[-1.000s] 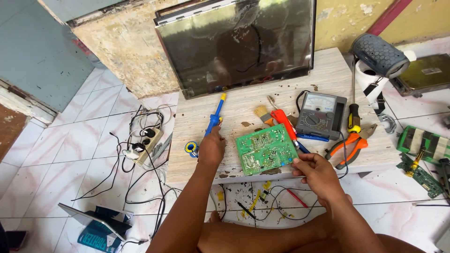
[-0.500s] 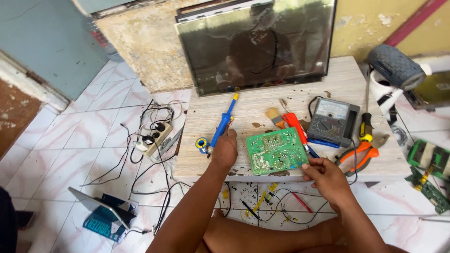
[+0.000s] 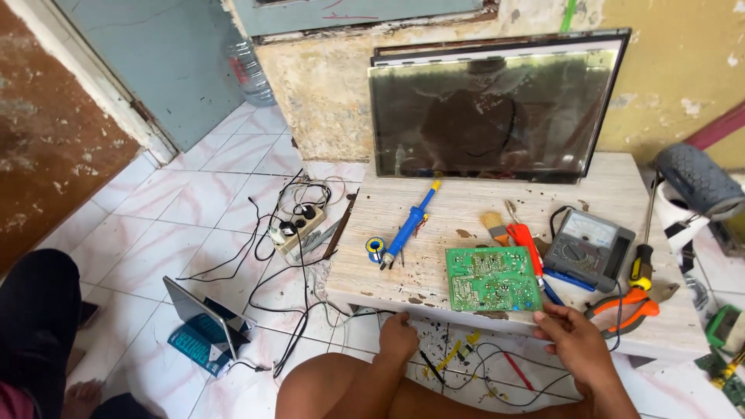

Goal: Testing and cleaning a circuit board using a multimeter and a brush on a repair bench.

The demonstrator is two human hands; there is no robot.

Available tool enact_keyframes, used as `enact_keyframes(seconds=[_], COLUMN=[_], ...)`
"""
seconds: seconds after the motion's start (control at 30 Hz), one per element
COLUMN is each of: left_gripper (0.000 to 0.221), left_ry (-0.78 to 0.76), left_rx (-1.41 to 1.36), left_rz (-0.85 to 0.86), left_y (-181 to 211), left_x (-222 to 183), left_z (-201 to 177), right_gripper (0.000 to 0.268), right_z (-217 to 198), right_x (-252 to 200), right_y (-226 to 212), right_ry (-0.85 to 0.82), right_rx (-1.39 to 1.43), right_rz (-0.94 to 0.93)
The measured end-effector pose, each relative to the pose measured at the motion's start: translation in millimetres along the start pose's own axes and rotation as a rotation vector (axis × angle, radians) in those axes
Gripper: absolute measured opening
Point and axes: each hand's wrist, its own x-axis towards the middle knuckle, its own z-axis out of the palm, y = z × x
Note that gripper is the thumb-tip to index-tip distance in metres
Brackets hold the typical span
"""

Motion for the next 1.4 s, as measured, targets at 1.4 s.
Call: enact_keyframes(seconds=[1.4], left_gripper=[0.045], left_ry=[-0.314], left_rx=[-0.629], left_rz=[0.152], left_y=[123], left_x=[-76], left_z=[-33], right_gripper=[0.035], right_z=[18], right_x=[-2], right_y=[-7], right_ry=[-0.164], right_rx=[0.032], right_rz=[-0.555])
